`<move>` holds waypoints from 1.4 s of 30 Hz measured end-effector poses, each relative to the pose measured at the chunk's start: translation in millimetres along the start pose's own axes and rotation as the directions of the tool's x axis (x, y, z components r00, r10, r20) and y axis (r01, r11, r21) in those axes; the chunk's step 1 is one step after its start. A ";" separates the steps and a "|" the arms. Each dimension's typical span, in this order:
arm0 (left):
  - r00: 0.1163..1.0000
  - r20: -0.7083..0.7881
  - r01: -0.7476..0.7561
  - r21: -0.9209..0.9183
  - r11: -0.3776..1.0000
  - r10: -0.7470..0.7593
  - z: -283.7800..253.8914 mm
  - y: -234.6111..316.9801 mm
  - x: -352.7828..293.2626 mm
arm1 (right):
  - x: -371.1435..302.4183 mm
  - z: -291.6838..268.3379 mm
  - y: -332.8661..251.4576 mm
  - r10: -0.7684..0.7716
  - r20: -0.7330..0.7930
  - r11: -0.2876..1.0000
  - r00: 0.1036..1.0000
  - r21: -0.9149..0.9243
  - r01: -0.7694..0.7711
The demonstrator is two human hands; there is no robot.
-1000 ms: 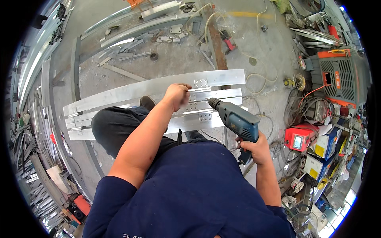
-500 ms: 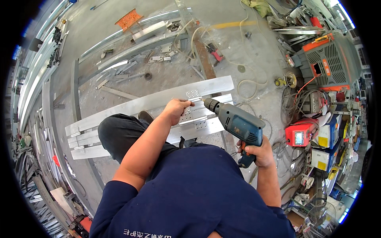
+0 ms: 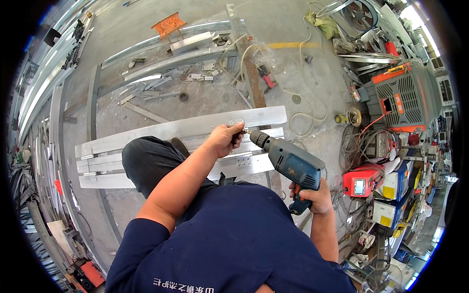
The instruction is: The person is sitting on the floor in a workshop, using a cordless drill to fasten screws into a metal frame structure. They repeatedly pick up screws and drive them into pre-drilled holes on the metal assembly.
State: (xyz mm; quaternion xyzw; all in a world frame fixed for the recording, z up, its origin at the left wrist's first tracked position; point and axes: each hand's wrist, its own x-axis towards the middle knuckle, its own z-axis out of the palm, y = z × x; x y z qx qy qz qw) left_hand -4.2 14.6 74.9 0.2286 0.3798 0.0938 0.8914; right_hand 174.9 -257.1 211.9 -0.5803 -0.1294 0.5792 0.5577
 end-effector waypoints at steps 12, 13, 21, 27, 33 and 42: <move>0.996 0.087 0.005 -0.131 0.991 0.006 -3.2 -0.9 6.5 | 5.9 0.5 -0.7 0.000 0.006 1.000 1.000 0.016 0.000; 0.996 0.090 0.007 -0.132 0.991 0.005 -2.6 -0.4 6.1 | 6.5 0.4 -0.1 -0.002 0.002 1.000 1.000 0.019 0.002; 0.997 0.071 -0.040 0.029 0.999 0.038 -7.9 7.7 13.2 | 18.8 -2.6 -6.0 0.016 0.003 0.998 1.000 -0.062 -0.016; 0.992 -0.065 0.103 -0.131 0.986 -0.112 -6.1 -2.9 43.5 | 35.5 10.8 -12.1 0.011 -0.077 0.959 0.997 -0.282 -0.032; 0.876 -0.397 0.227 -0.163 0.960 -0.274 -37.6 -57.4 100.7 | 79.1 39.4 4.5 -0.016 -0.157 0.638 0.987 -0.762 -0.111; 0.699 -0.524 0.267 -0.440 0.858 -0.486 -118.0 -159.2 156.6 | 163.6 66.4 76.3 0.230 -0.111 0.223 0.967 -0.961 -0.163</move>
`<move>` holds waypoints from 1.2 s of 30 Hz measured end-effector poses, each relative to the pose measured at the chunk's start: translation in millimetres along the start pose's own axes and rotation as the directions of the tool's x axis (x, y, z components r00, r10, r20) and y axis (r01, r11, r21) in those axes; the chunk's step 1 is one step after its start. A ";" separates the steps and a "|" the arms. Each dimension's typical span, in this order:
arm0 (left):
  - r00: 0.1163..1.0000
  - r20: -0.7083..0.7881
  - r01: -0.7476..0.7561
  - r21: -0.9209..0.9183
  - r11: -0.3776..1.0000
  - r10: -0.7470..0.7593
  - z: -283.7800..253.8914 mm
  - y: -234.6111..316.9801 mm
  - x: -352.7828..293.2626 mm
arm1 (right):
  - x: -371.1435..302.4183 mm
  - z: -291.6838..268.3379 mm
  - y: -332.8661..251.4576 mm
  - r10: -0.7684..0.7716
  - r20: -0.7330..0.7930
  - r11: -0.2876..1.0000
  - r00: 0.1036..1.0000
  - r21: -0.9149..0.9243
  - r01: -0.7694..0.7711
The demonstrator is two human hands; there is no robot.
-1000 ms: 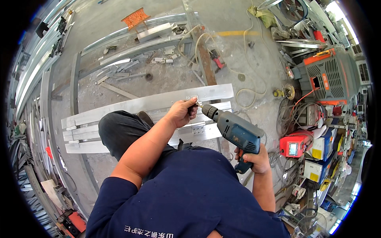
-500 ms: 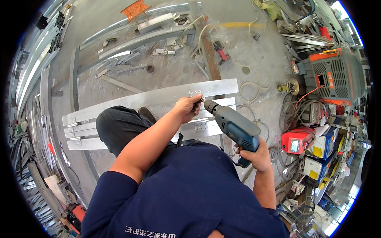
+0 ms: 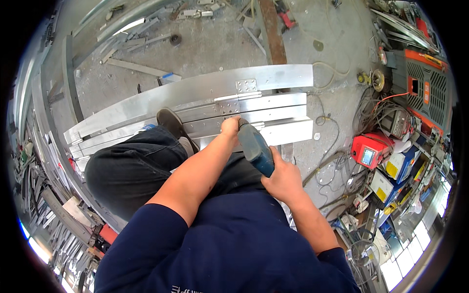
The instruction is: The person is sitting on the floor in a workshop, using a cordless drill to fasten screws into a metal frame structure. They repeatedly pick up screws and drive them into pre-drilled holes on the metal assembly.
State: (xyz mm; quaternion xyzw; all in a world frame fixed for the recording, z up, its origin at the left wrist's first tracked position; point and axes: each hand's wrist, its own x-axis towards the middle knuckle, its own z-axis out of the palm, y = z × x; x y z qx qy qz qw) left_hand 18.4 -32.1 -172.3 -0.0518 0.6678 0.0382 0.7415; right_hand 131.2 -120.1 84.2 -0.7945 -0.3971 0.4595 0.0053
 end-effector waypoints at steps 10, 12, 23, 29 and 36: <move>0.993 0.061 0.107 -0.016 0.994 -0.105 -14.8 21.6 28.7 | 50.8 23.6 -11.2 -0.048 0.093 0.986 0.995 -0.156 0.062; 0.991 0.103 0.092 -0.041 0.995 -0.087 -16.0 21.8 31.1 | 53.6 25.1 -12.1 -0.051 0.092 0.985 0.994 -0.162 0.066; 0.988 0.068 0.145 -0.117 0.983 -0.137 -7.1 26.7 23.9 | 59.3 16.5 -20.0 -0.021 0.136 0.974 0.990 -0.223 0.052; 0.986 -0.069 0.162 0.125 0.979 -0.155 -5.5 39.7 5.0 | 66.2 12.5 -23.0 0.032 0.151 0.970 0.988 -0.242 0.006; 0.916 0.046 0.256 0.699 0.667 -0.399 10.9 74.5 -109.2 | 64.4 18.7 -20.8 0.086 0.146 0.984 0.986 -0.169 -0.061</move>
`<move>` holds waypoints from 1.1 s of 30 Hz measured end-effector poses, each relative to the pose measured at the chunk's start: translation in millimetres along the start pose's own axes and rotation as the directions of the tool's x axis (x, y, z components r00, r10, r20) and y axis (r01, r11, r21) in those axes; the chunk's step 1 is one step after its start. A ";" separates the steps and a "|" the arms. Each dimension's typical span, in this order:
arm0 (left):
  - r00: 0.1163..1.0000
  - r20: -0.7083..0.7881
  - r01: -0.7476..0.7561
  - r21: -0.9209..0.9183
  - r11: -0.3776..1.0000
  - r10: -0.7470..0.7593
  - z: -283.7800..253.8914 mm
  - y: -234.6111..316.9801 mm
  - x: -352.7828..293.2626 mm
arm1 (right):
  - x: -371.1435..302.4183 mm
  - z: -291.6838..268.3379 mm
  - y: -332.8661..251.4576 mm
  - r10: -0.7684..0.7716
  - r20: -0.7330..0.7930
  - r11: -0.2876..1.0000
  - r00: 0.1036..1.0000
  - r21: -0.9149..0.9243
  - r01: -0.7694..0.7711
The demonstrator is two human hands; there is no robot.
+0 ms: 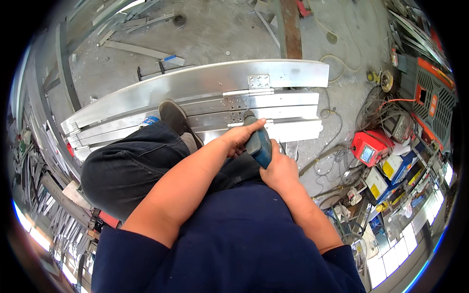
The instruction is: The person is sitting on the floor in a workshop, using a cordless drill to fasten screws into a metal frame structure. They repeatedly pick up screws and drive them into pre-drilled holes on the metal assembly.
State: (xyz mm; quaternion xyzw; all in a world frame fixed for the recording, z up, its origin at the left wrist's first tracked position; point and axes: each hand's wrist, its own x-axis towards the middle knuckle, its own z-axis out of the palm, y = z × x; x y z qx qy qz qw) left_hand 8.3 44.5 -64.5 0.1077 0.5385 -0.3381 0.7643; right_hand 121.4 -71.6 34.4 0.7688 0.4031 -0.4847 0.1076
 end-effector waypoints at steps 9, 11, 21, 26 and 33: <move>0.990 0.041 -0.107 -0.437 0.893 0.138 0.0 -25.4 29.6 | 7.0 -6.4 -11.0 -0.010 0.165 0.985 0.986 -0.167 0.038; 0.983 0.049 -0.133 -0.474 0.870 0.177 1.1 -27.3 33.8 | 8.2 -7.3 -10.2 -0.009 0.186 0.984 0.983 -0.174 0.042; 0.993 0.068 -0.061 -0.440 0.896 0.100 -5.0 -19.2 37.2 | 16.1 -33.6 -27.7 0.005 0.225 0.972 0.974 -0.231 0.049; 0.988 0.066 -0.093 -0.456 0.885 0.138 -5.1 -23.8 49.8 | 18.5 -41.1 -29.4 0.001 0.222 0.965 0.975 -0.254 0.056; 0.988 0.036 -0.105 -0.533 0.839 0.147 4.7 -13.4 18.8 | 24.1 -40.6 -25.9 0.011 0.222 0.959 0.975 -0.279 0.053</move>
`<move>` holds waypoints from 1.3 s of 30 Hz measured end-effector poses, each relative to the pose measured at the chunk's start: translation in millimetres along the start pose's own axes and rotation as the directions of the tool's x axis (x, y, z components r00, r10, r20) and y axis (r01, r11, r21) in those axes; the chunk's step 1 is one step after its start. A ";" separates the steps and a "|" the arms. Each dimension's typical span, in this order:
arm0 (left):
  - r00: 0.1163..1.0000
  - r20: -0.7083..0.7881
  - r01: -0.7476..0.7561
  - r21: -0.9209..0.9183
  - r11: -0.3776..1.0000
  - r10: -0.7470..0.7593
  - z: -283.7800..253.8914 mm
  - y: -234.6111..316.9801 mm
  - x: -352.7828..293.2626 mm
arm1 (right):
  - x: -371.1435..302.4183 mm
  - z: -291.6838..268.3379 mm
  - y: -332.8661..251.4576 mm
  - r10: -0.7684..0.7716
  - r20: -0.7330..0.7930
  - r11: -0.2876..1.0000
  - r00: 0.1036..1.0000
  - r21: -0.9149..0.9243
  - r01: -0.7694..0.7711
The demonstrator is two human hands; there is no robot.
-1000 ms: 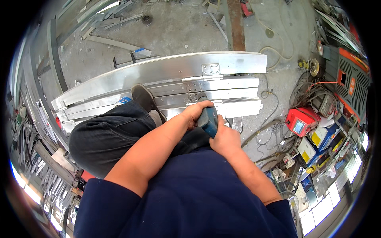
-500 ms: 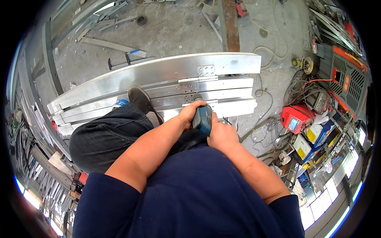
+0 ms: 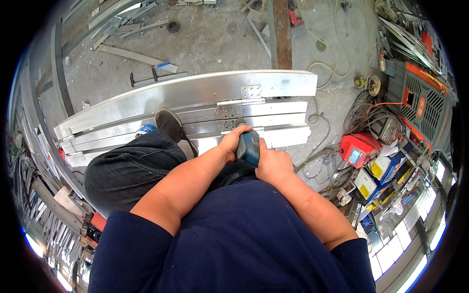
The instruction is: The person is sitting on the floor in a workshop, using a cordless drill to fasten screws into a metal frame structure. They repeatedly pick up screws and drive them into pre-drilled holes on the metal assembly.
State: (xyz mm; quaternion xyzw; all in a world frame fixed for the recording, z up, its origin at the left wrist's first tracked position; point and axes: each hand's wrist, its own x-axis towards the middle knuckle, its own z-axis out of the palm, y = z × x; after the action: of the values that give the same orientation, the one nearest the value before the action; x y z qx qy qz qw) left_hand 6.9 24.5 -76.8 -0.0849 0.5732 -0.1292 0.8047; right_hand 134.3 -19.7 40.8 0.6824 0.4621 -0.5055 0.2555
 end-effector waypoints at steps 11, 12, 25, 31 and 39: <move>1.000 -0.005 0.007 0.001 1.000 -0.007 -0.7 0.9 -0.2 | -2.0 -10.0 -4.5 -0.008 0.004 1.000 1.000 -0.019 0.009; 1.000 -0.009 0.010 0.011 1.000 -0.010 -0.7 1.1 0.1 | -1.8 -8.6 -3.6 -0.008 -0.002 1.000 1.000 -0.017 0.007; 1.000 0.007 0.004 0.001 1.000 -0.004 -3.4 -2.0 5.6 | 2.4 -0.5 -0.6 0.003 -0.015 1.000 1.000 -0.024 -0.004; 0.999 0.030 -0.021 -0.039 0.999 0.022 -0.2 -2.5 2.7 | 2.3 -3.5 -0.5 0.003 -0.003 1.000 1.000 -0.028 -0.003; 0.999 0.039 -0.018 -0.042 0.999 0.020 -1.4 -2.3 4.2 | 0.6 -9.8 -1.6 -0.037 -0.021 0.998 0.999 -0.057 0.035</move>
State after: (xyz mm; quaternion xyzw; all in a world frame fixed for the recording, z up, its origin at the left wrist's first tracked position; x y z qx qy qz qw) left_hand 6.7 21.0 -80.4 -0.0987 0.5604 -0.1080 0.8152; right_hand 137.3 -10.8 43.9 0.6720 0.4912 -0.4892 0.2604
